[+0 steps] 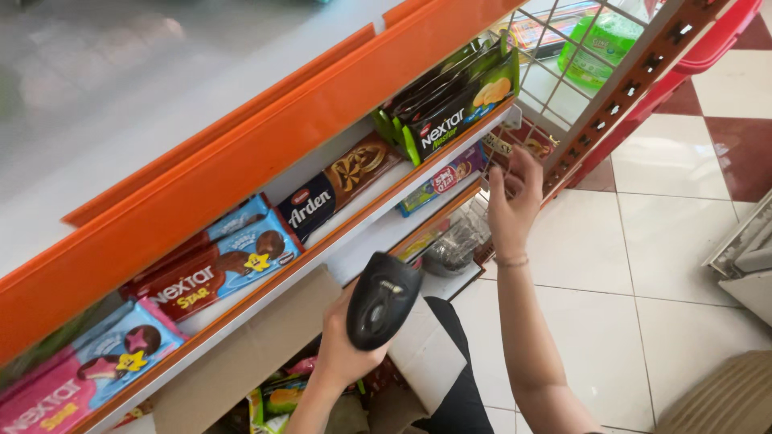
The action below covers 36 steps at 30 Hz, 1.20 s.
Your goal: The person scans barcode labels on various snack packages using a handheld scanner and places them into a cardboard box while sitting on the floor of a store.
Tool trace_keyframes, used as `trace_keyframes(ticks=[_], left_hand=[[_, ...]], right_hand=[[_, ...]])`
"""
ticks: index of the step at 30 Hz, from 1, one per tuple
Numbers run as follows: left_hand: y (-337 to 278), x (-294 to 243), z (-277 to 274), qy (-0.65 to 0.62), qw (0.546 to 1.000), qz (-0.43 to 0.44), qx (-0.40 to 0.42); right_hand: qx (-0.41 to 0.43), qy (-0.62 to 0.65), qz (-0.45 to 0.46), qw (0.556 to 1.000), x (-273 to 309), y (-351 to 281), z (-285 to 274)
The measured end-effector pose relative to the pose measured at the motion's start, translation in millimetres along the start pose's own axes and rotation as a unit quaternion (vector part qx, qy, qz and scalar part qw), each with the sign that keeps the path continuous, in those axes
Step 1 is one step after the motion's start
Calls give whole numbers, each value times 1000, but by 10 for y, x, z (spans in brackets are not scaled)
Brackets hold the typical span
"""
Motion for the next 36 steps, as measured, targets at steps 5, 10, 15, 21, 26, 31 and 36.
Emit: trace_keyframes(ticks=[5,10,15,21,26,31,36], left_hand=[[-1008,478,-594,73,978,-178,-77],[-1933,945,-1062,115,957,-215,-155],[-2528,1187,-1389,178,942,-218,-185],[-3024,1759,-1533,146,936,-242,-209],[-3443,2163,-1518,89,933,-237,-258],[-3573,2316,-1538,21,922,-239,-303],[-3601,2362,-1528,0,925,-221,-310]], right_hand=[[106,66,210,970,-59,-1197,-150],[198,26,180,963,194,-2106,-160],[277,-2,109,955,699,-2536,-105],[337,17,69,939,1110,-2926,80],[555,-45,113,823,966,-3618,581],[695,-190,-73,689,795,-4434,891],[693,-261,-42,671,564,-4630,945]])
Point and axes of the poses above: each hand's wrist, its own y-axis towards the middle knuckle, its own z-axis out of the palm, x = y × z, the point moved 7 cm from there along y, towards the middle knuckle, and after that the axes turned 5 degrees about -x, right-handed, at the moved point
